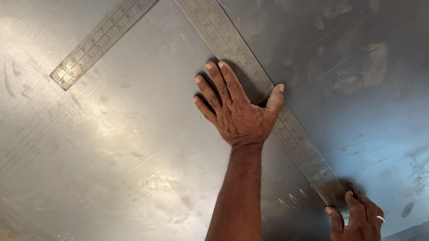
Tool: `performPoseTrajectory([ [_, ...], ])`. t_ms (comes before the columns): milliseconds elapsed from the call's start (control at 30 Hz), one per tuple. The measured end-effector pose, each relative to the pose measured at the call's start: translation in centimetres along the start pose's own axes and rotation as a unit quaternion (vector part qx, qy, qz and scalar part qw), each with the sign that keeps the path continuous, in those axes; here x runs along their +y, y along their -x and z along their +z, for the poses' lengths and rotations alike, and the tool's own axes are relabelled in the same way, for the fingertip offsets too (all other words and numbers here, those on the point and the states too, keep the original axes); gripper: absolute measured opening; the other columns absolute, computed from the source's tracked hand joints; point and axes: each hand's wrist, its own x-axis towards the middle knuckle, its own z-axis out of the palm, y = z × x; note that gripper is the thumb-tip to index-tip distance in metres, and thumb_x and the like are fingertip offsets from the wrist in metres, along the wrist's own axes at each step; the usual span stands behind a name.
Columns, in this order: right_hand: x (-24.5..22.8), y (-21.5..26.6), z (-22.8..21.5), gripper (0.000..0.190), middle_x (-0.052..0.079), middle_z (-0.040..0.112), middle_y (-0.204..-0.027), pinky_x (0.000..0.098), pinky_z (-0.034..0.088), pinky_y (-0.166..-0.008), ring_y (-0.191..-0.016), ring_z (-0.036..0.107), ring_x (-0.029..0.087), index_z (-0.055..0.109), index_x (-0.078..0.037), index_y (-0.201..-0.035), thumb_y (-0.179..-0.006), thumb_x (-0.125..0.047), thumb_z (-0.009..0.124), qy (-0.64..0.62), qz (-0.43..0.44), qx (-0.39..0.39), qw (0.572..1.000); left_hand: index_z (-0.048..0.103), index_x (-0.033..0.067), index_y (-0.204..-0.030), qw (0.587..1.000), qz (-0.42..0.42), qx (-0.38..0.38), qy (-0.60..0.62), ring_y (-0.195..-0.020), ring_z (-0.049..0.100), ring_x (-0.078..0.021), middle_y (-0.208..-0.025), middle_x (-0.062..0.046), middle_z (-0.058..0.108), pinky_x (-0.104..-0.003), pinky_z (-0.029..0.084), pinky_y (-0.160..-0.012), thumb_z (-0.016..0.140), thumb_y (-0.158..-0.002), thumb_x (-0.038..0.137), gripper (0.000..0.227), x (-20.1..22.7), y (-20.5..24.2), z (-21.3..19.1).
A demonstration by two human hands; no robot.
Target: The person uses a metal square ruler and a white marking tool to draw straight lines on a large metal sheet. They repeatedly reposition the ruler and draw parallel lines across the surface.
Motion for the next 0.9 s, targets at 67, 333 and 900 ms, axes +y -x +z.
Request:
performPoseTrajectory([
  [67,0.0,0.0,0.0,0.061,0.026,0.058,-0.132,0.0581,0.047,-0.108,-0.135,0.051,0.042,0.065,0.001,-0.127,-0.079,-0.033,0.082,0.022,0.002,-0.015,1.0,0.014,0.005,-0.165,1.0,0.002,0.01,-0.001,-0.161,-0.005,-0.0397,-0.175,-0.017,0.005,-0.068,-0.004,-0.127,0.056,-0.083,0.084,0.121,0.0,0.0,0.1],
  [333,0.0,-0.1,-0.1,0.062,0.023,0.059,-0.132,0.0588,0.045,-0.112,-0.135,0.053,0.039,0.064,0.001,-0.127,-0.079,-0.034,0.081,0.014,-0.002,-0.013,1.0,0.013,0.0061,-0.166,1.0,0.002,0.009,-0.002,-0.161,-0.004,-0.0414,-0.175,-0.016,0.004,-0.069,-0.002,-0.127,0.057,-0.083,0.083,0.121,0.0,0.0,0.0],
  [900,-1.5,-1.0,-1.4,0.062,0.025,0.06,-0.131,0.0571,0.043,-0.115,-0.138,0.05,0.039,0.062,0.003,-0.128,-0.08,-0.031,0.081,-0.001,-0.035,-0.001,0.999,0.01,0.0085,-0.167,0.999,0.015,0.051,0.013,-0.164,-0.003,-0.0405,-0.176,-0.013,0.003,-0.07,0.0,-0.129,0.057,-0.085,0.081,0.12,0.1,-0.4,-0.4],
])
